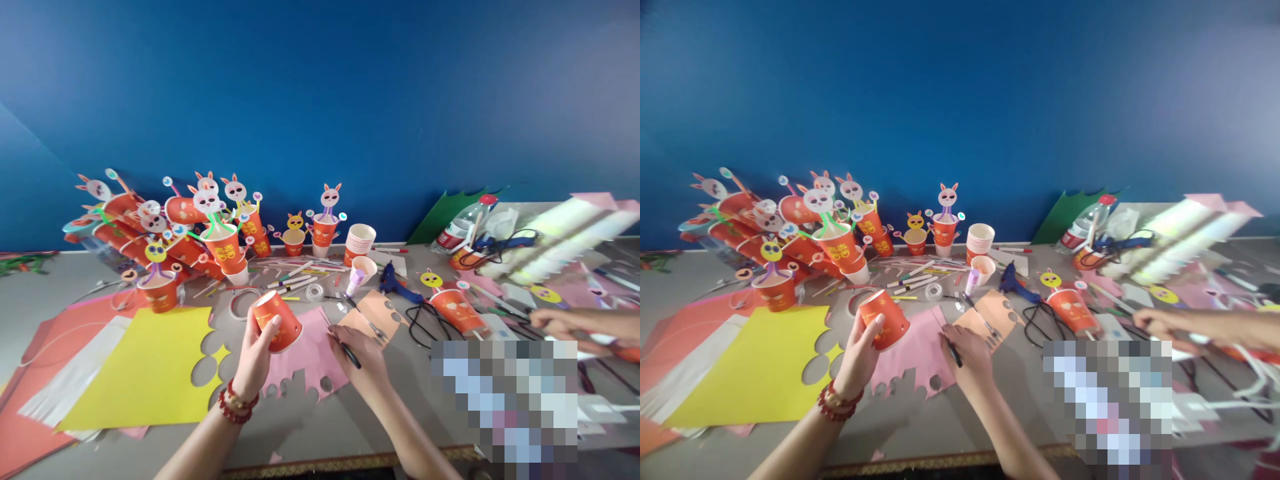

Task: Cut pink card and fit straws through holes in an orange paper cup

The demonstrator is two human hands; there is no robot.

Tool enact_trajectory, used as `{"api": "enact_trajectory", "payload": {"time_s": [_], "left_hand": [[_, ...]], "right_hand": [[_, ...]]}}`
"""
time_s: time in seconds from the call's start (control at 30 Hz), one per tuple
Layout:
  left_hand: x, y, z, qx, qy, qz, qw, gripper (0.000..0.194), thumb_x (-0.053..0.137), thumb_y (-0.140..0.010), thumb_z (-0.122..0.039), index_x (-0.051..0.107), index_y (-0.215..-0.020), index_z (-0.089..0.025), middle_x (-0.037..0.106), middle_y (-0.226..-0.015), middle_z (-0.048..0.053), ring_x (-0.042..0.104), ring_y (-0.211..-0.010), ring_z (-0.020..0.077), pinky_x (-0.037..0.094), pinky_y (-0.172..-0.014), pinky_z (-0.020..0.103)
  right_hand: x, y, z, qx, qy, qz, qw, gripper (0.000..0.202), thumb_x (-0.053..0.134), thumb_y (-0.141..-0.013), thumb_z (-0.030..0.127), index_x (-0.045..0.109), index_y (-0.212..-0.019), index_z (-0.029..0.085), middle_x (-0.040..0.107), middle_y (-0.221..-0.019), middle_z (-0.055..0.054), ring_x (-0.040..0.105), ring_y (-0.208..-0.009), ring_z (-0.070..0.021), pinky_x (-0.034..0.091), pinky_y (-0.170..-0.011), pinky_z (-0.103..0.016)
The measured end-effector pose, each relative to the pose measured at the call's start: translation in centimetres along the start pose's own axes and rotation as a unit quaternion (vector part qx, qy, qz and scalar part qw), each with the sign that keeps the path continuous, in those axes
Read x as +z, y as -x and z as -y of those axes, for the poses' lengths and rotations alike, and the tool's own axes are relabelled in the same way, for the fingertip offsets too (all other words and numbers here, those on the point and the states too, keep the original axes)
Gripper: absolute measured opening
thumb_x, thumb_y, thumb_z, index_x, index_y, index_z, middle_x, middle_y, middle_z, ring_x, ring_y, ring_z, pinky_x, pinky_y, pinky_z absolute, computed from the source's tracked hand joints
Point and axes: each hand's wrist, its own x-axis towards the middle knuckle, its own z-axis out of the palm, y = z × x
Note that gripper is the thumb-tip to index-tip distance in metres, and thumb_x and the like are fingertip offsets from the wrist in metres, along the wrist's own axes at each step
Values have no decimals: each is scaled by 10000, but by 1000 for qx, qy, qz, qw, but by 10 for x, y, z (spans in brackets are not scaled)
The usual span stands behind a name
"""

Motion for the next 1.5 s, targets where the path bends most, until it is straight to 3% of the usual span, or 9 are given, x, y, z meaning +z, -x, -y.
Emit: {"api": "enact_trajectory", "payload": {"time_s": [0.23, 0.47, 0.63, 0.73, 0.83, 0.93, 1.03, 1.2, 1.5], "left_hand": [[0, 1, -1, -131, 94, 24, 987, 397, 746, -779, -417, 636, -1102, -214, 721, -1052, 57, 689, -961, 232, 552, -844, 338], [2, 1, -2, -191, 125, 73, 971, 401, 697, -817, -405, 644, -1095, -121, 736, -1030, 124, 703, -980, 273, 569, -853, 371], [5, -2, -3, -243, 158, 68, 955, 421, 647, -853, -466, 631, -1059, -99, 748, -930, 149, 715, -864, 225, 566, -774, 290], [7, -4, -3, -280, 150, 61, 946, 454, 609, -871, -521, 625, -1078, -117, 756, -896, 150, 713, -744, 201, 559, -639, 273], [7, -4, -2, -318, 139, 69, 935, 462, 573, -885, -555, 643, -1058, -132, 759, -883, 132, 704, -673, 187, 545, -556, 265], [6, -4, 0, -348, 149, 130, 916, 491, 557, -887, -574, 668, -1035, -119, 753, -868, 120, 703, -622, 188, 518, -479, 248], [6, -4, 3, -374, 154, 158, 901, 493, 566, -891, -556, 671, -1083, -114, 758, -913, 126, 722, -639, 210, 531, -485, 266], [7, -1, 6, -381, 154, 133, 902, 432, 614, -890, -487, 673, -1093, -109, 759, -993, 142, 740, -884, 282, 581, -618, 301], [-4, -2, 11, -336, 173, 163, 911, 266, 596, -912, -349, 648, -1111, -180, 711, -999, 68, 702, -790, 196, 633, -596, 322]], "right_hand": [[-11, -1, -11, -7, 33, 127, 991, 501, 586, -798, 106, 584, -1287, 213, 696, -1117, -89, 654, -984, -247, 501, -824, -327], [-11, -11, -6, -17, 115, 172, 978, 442, 514, -834, 52, 624, -1247, 163, 697, -1119, -132, 657, -977, -275, 510, -818, -355], [-8, -7, -9, 21, -46, 45, 998, 278, 459, -955, 209, 688, -1111, 218, 747, -1059, -82, 714, -931, -231, 556, -767, -300], [-12, -5, -6, 42, -163, 6, 986, 317, 442, -997, 356, 719, -1007, 202, 761, -882, -73, 727, -786, -214, 573, -695, -282], [-13, -6, 1, 58, -282, 14, 958, 355, 432, -1014, 413, 688, -1110, 187, 750, -844, -63, 696, -659, -179, 576, -654, -273], [-12, -9, 9, 67, -350, -10, 934, 375, 396, -1034, 415, 611, -1255, 201, 756, -936, -74, 697, -666, -169, 582, -699, -289], [-10, -14, 15, 61, -335, -18, 940, 398, 379, -1036, 430, 617, -1266, 209, 763, -927, -72, 700, -643, -177, 593, -707, -302], [-5, -16, 22, 12, -232, -38, 972, 401, 352, -1040, 414, 694, -1154, 238, 770, -889, -69, 735, -819, -229, 576, -892, -355], [0, -16, 25, -1, -253, -23, 967, 379, 343, -1012, 247, 699, -1143, 250, 762, -1011, -98, 717, -993, -242, 600, -854, -339]]}}
